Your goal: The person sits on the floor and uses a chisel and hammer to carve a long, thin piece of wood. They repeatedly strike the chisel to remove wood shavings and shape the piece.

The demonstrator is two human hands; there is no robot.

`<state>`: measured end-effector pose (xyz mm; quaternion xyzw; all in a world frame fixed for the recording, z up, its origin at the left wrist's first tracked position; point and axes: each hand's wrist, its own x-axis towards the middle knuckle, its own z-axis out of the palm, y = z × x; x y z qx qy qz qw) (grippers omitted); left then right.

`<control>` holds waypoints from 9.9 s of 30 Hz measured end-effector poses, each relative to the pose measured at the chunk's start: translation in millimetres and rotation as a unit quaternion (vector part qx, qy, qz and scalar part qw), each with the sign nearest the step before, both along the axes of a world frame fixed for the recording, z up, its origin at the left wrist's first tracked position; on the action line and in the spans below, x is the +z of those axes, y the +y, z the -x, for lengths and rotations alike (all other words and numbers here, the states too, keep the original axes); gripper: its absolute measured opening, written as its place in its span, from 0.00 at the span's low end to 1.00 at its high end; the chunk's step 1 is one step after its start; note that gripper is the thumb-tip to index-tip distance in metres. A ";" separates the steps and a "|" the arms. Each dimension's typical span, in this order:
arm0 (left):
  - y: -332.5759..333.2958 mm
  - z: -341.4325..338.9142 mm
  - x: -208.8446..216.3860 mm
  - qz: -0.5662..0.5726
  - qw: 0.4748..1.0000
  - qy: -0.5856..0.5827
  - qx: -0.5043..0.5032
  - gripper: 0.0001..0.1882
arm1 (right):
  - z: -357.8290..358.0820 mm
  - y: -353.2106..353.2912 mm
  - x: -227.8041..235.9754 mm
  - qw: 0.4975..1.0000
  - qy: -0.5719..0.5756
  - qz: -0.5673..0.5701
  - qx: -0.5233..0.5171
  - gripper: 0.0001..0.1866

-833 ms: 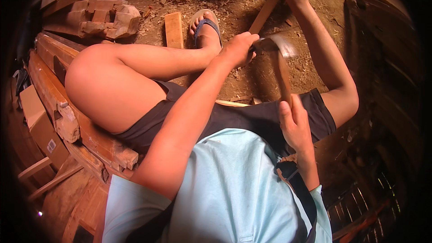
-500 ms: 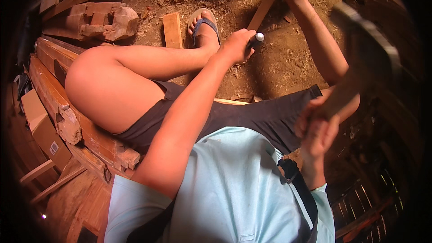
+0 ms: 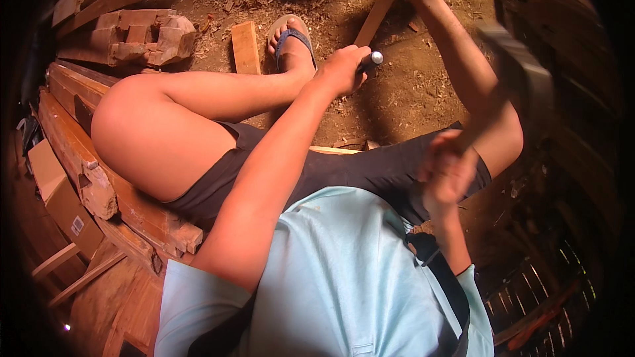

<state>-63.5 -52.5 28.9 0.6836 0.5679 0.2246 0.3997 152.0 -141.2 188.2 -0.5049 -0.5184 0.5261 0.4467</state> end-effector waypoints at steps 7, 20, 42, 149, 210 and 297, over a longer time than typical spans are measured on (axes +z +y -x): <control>-8.1 -3.1 5.2 0.013 1.000 0.014 -0.014 0.15 | -3.7 20.3 35.9 0.982 -0.104 0.141 0.067 0.17; -5.1 -8.8 6.0 0.051 0.998 0.024 -0.013 0.12 | -2.4 26.4 27.3 0.981 -0.094 0.170 0.018 0.19; 9.1 1.1 -0.9 0.042 0.998 -0.012 0.049 0.17 | -22.5 28.7 63.4 0.993 0.086 0.083 -0.015 0.20; -1.4 12.2 -13.3 0.003 0.998 -0.051 0.029 0.17 | 7.6 29.5 24.6 0.908 -0.320 0.186 0.195 0.15; 2.8 20.1 -15.0 0.007 0.985 -0.139 0.103 0.18 | 17.9 -8.6 35.9 0.962 0.050 0.265 -0.039 0.13; -1.3 5.8 -9.4 -0.059 0.997 -0.045 0.029 0.16 | 21.4 27.1 73.2 0.970 0.017 0.242 0.014 0.28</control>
